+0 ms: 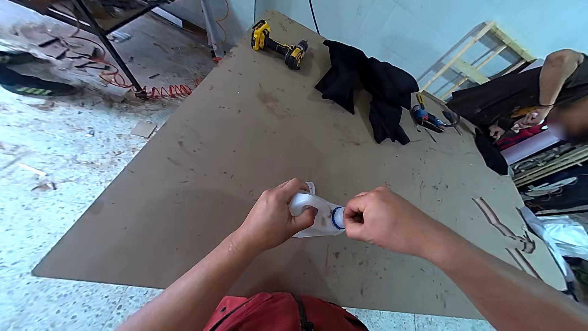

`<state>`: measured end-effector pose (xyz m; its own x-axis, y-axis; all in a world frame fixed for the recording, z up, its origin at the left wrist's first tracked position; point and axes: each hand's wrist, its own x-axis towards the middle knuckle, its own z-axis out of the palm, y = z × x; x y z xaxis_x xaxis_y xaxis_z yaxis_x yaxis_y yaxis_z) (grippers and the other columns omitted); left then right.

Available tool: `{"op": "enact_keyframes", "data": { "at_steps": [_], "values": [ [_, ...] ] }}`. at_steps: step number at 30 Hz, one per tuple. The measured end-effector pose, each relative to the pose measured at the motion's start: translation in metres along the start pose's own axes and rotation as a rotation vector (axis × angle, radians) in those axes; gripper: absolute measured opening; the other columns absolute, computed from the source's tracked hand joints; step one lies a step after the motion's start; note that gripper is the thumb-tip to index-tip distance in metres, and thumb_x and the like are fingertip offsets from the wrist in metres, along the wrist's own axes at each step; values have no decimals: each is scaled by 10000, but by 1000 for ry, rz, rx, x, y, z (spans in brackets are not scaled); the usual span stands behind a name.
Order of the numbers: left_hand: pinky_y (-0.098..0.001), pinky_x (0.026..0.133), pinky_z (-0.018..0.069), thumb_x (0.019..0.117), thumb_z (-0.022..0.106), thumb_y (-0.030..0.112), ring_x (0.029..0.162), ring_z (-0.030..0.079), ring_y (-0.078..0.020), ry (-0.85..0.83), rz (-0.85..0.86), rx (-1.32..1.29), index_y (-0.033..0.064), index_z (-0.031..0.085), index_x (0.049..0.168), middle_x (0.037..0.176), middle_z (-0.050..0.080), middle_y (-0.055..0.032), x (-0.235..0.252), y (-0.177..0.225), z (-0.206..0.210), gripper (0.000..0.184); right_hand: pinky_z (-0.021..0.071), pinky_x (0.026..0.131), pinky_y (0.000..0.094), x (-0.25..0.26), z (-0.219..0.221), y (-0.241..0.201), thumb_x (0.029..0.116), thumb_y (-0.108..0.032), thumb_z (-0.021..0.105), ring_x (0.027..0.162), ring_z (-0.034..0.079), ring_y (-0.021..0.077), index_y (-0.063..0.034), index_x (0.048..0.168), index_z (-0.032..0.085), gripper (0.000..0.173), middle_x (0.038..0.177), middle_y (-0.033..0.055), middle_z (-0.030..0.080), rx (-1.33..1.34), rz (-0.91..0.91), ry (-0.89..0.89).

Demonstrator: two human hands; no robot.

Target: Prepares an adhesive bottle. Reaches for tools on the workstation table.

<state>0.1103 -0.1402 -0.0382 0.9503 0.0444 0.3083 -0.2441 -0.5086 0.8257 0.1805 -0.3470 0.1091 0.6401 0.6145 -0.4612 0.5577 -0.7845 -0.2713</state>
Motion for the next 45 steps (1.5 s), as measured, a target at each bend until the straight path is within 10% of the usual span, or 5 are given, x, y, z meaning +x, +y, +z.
{"op": "enact_keyframes", "data": {
  "at_steps": [11, 18, 45],
  "values": [
    [-251, 588, 576, 844, 676, 419, 702, 637, -11, 98, 61, 30, 158, 700, 1034, 869, 668, 67, -8, -6, 3, 324, 534, 523, 291, -9, 43, -13, 844, -216, 665, 610, 625, 139, -134, 710, 647, 158, 637, -7, 566, -490, -205, 482],
    [-262, 645, 593, 845, 678, 433, 778, 663, -28, 61, 113, -26, 160, 711, 1055, 923, 685, 58, -9, -11, 3, 346, 541, 601, 238, -16, 31, -8, 912, -223, 627, 669, 615, 61, -172, 776, 667, 150, 704, -54, 596, -380, -215, 256],
    [-226, 730, 608, 895, 670, 439, 886, 673, 8, 13, 213, -212, 146, 703, 1167, 1046, 703, 73, -8, -47, 0, 401, 512, 516, 235, -6, 58, -38, 800, -204, 706, 606, 598, 61, -164, 725, 651, 101, 659, -53, 575, -263, -67, 551]
  ]
}}
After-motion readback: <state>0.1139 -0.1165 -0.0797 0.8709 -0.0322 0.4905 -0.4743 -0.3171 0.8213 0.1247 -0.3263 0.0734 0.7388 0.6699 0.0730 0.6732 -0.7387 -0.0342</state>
